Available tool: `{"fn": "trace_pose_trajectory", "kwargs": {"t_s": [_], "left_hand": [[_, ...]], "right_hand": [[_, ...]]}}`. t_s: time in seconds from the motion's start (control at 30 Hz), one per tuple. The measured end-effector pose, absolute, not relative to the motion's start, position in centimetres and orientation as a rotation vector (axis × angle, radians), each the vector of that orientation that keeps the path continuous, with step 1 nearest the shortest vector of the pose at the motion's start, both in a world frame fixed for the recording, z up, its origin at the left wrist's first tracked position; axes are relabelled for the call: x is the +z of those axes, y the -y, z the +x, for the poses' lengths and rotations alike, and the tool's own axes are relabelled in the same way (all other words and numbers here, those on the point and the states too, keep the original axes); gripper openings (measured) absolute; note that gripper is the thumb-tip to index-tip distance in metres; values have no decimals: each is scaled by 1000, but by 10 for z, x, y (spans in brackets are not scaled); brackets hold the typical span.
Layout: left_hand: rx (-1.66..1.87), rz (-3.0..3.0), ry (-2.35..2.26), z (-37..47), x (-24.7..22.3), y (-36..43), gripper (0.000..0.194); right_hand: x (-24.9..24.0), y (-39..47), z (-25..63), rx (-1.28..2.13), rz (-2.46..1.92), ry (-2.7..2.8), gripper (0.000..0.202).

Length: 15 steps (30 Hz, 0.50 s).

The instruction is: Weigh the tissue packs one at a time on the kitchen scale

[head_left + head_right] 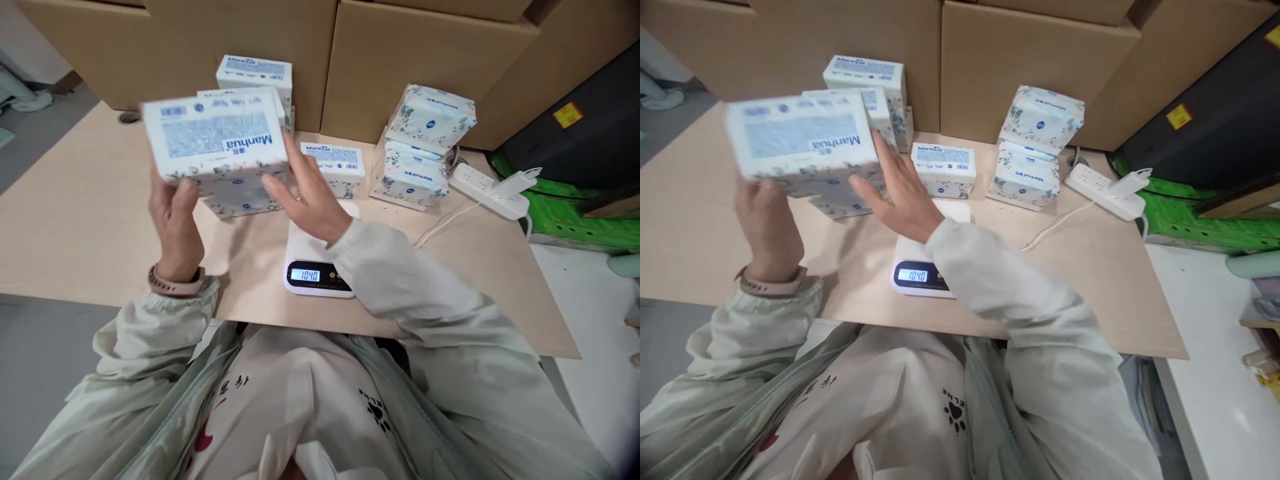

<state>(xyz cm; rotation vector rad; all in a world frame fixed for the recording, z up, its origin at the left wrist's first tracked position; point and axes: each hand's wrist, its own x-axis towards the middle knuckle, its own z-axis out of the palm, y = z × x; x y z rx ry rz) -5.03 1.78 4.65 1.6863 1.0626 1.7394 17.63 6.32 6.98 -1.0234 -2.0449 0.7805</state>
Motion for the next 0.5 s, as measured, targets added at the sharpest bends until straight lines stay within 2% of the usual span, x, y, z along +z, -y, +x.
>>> {"fn": "trace_pose_trajectory", "kwargs": {"t_s": [0.2,0.27,0.37,0.43,0.5], "left_hand": [[1615,1135,-1195,-55,17,-29,51],[1663,1043,-1152,-47,17,-39,52],[1732,956,-1180,-45,19,-66,44],[1695,1008,-1258,-51,21,-80,40],[1598,1164,-1337,-55,23,-81,45]], "right_hand": [[23,-99,142,1135,-1108,1963,82],[21,-100,136,1179,-1124,1924,87],[24,-107,127,1222,-1200,1857,94],[28,-111,127,1225,-1226,1841,97],[32,-107,139,1183,-1191,1838,96]]}}
